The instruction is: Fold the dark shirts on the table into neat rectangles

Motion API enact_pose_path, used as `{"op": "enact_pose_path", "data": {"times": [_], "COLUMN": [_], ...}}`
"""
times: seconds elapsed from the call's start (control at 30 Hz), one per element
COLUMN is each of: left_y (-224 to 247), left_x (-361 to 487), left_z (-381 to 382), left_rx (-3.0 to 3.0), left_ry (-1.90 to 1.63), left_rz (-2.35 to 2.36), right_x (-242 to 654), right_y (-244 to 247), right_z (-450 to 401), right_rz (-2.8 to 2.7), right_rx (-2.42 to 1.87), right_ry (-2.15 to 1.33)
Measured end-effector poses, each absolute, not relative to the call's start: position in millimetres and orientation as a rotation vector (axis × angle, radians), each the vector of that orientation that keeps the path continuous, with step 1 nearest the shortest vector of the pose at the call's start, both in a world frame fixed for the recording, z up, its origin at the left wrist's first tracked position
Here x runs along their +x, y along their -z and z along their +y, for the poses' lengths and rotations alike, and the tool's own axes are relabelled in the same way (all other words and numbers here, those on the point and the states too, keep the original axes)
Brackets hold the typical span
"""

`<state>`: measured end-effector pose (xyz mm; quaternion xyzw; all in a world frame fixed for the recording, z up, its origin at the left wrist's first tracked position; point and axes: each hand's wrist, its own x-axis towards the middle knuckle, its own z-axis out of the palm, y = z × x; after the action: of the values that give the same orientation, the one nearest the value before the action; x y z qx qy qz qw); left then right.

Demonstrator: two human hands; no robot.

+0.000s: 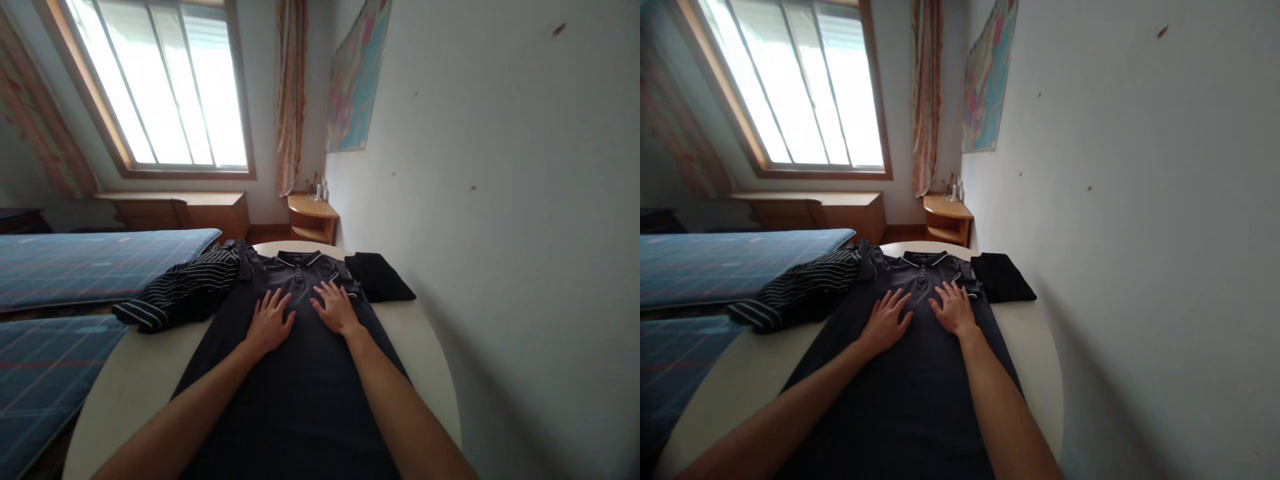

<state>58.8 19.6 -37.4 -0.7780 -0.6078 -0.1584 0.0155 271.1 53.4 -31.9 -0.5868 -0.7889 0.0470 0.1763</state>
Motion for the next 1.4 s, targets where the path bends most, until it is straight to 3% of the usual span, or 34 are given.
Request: {"op": "enact_pose_path", "data": {"times": [0.17,0.43,0.67,0.83,1.13,1.4], "left_y": [38.5,29.2,36.7,43.2,31.2,44.7], "left_x": [54.1,56.8,57.8,47.1,46.1,52.4], "left_z": [6.5,29.3,54.3,48.8,67.6,71.6], "left_rx": [-2.491,-2.416,-2.552,-2.588,-2.575,-2.689], "left_ry": [0.251,0.146,0.446,0.420,0.269,0.538], "left_rz": [-1.958,-2.023,-1.778,-1.769,-1.915,-1.627], "right_x": [268.0,262.2,261.9,260.2,246.5,250.8], "right_y": [34.4,30.5,33.0,30.3,33.3,35.7], "right_z": [37.0,50.7,52.2,44.1,36.7,46.2], "right_rz": [-2.294,-2.266,-2.210,-2.342,-2.305,-2.196], "right_rx": [-1.735,-1.904,-1.742,-1.566,-1.655,-1.793], "right_ry": [-0.156,-0.287,-0.117,-0.166,-0.184,-0.184]}}
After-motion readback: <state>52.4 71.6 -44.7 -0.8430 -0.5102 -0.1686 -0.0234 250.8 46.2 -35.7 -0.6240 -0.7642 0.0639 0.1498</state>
